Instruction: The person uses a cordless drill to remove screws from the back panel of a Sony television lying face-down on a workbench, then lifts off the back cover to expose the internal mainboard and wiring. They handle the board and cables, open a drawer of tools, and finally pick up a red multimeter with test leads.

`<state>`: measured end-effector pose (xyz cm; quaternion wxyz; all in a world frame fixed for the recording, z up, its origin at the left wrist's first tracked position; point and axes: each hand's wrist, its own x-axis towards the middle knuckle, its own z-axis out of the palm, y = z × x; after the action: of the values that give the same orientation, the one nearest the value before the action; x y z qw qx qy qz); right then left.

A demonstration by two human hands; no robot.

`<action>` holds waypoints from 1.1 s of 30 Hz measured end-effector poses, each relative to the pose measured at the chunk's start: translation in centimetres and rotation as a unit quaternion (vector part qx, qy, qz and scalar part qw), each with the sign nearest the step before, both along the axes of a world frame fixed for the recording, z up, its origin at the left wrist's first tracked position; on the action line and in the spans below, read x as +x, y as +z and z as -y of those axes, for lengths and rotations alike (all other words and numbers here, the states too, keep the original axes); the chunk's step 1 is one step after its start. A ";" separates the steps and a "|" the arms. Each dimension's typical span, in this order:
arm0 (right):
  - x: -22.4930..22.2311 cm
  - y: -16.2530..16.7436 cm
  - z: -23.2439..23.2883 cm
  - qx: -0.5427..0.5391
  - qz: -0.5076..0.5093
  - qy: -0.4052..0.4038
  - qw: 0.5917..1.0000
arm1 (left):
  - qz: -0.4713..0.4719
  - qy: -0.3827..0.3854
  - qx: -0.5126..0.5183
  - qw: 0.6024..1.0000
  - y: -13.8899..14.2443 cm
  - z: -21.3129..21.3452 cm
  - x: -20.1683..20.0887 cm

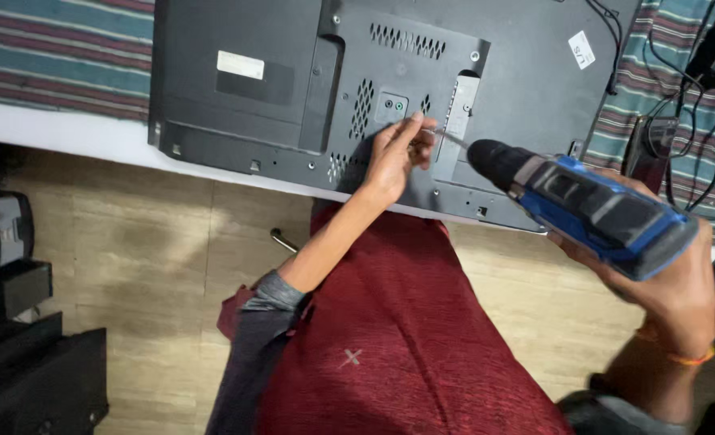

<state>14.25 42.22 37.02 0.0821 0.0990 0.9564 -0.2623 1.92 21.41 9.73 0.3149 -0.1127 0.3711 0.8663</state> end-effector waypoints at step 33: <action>4.0 -3.4 15.4 -0.214 -0.152 -0.366 0.893 | -0.186 -0.178 -0.081 0.963 -3.5 3.1 -11.1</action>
<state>18.27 26.82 33.59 -0.1473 0.3810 0.7738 -0.4842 -9.21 18.32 6.24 0.3792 0.0934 0.5066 0.7687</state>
